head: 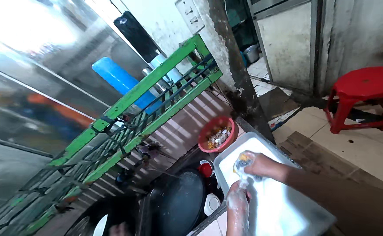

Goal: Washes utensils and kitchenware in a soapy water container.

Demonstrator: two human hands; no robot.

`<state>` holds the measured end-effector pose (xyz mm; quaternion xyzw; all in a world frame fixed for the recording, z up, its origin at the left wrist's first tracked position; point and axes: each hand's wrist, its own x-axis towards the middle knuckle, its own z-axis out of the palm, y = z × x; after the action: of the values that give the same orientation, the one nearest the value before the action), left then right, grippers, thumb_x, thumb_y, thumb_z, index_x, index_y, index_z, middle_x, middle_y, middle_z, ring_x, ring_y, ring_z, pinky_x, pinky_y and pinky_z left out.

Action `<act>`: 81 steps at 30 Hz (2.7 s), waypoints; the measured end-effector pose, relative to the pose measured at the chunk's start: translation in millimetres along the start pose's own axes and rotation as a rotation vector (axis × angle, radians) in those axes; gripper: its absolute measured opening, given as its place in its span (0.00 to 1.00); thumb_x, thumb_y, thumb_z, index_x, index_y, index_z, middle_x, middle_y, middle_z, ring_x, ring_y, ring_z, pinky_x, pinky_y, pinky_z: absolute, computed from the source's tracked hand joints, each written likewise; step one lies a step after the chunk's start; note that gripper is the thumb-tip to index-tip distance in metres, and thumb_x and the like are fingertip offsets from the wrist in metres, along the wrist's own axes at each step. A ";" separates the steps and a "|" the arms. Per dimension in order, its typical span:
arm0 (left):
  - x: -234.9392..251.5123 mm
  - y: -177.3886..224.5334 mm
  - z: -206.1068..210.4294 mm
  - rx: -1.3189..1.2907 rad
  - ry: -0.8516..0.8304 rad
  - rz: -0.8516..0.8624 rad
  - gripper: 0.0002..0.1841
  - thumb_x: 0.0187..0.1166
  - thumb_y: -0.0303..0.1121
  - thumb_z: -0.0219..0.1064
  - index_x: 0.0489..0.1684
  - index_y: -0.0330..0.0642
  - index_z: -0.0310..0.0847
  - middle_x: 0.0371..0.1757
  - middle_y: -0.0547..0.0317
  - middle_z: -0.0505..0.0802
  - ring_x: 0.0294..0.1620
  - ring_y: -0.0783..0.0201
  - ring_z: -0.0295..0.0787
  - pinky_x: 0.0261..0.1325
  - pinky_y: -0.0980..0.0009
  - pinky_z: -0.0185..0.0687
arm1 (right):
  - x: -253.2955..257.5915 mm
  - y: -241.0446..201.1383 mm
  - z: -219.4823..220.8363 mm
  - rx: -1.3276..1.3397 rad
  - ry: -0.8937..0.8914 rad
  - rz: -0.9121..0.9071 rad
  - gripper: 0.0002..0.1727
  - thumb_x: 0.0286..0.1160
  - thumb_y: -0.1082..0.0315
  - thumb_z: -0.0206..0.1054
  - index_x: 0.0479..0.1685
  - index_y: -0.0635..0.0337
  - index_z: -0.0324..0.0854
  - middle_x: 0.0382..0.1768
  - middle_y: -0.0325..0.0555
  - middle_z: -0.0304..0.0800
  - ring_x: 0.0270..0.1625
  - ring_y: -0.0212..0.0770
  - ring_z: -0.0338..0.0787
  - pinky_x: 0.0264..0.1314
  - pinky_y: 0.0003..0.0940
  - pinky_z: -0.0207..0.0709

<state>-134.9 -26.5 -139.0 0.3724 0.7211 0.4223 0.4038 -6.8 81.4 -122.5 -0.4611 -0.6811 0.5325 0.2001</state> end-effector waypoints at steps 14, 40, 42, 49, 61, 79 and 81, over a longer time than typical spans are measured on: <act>-0.2 -10.6 -14.0 -0.392 -0.264 0.024 0.15 0.93 0.32 0.41 0.44 0.37 0.73 0.19 0.64 0.78 0.13 0.74 0.72 0.17 0.81 0.71 | 28.0 -5.9 -33.6 0.262 0.363 -0.182 0.31 0.71 0.64 0.77 0.77 0.58 0.77 0.62 0.62 0.88 0.62 0.58 0.89 0.67 0.64 0.79; 164.4 31.4 -173.5 -0.010 0.427 0.191 0.20 0.93 0.31 0.51 0.79 0.35 0.67 0.61 0.42 0.87 0.50 0.55 0.89 0.53 0.58 0.87 | -51.0 18.4 -27.8 -0.397 -0.372 0.243 0.39 0.72 0.69 0.76 0.85 0.54 0.65 0.72 0.64 0.79 0.68 0.63 0.84 0.68 0.63 0.76; 191.7 6.1 -194.8 0.236 0.511 0.071 0.23 0.89 0.25 0.53 0.84 0.34 0.66 0.73 0.34 0.81 0.69 0.44 0.82 0.70 0.47 0.79 | -59.3 12.3 -32.4 -0.492 -0.278 0.216 0.36 0.73 0.67 0.77 0.83 0.60 0.70 0.73 0.64 0.80 0.74 0.62 0.81 0.76 0.60 0.71; 170.9 21.7 -86.8 0.516 0.106 0.377 0.16 0.85 0.24 0.58 0.68 0.35 0.82 0.70 0.39 0.86 0.71 0.44 0.82 0.73 0.44 0.77 | -71.5 67.9 -27.1 -0.531 0.130 -0.240 0.24 0.67 0.62 0.79 0.63 0.60 0.86 0.56 0.55 0.92 0.59 0.56 0.92 0.62 0.59 0.84; 114.3 -52.6 87.7 0.887 -0.461 0.019 0.25 0.89 0.27 0.55 0.83 0.23 0.63 0.88 0.30 0.66 0.91 0.42 0.56 0.92 0.56 0.52 | -67.1 87.7 -18.1 -0.501 0.292 -0.479 0.21 0.73 0.55 0.70 0.59 0.58 0.88 0.53 0.50 0.95 0.53 0.50 0.96 0.52 0.53 0.89; 3.1 -41.1 18.0 1.344 -0.734 0.285 0.23 0.87 0.36 0.55 0.79 0.42 0.75 0.86 0.41 0.71 0.88 0.38 0.62 0.83 0.40 0.66 | -68.0 65.5 -27.2 -0.654 -0.035 -0.242 0.23 0.74 0.54 0.70 0.69 0.48 0.82 0.58 0.49 0.92 0.60 0.52 0.92 0.61 0.58 0.83; -1.6 -37.9 22.0 1.318 -0.749 0.271 0.24 0.87 0.34 0.54 0.81 0.42 0.72 0.84 0.39 0.73 0.87 0.37 0.63 0.83 0.40 0.66 | -67.5 63.3 -27.6 -0.683 -0.060 -0.199 0.23 0.75 0.53 0.70 0.70 0.46 0.82 0.60 0.47 0.91 0.61 0.51 0.91 0.62 0.57 0.83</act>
<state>-122.0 -34.9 -180.0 0.7393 0.5868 -0.2032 0.2603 73.9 40.1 -155.6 -0.4168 -0.8670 0.2652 0.0650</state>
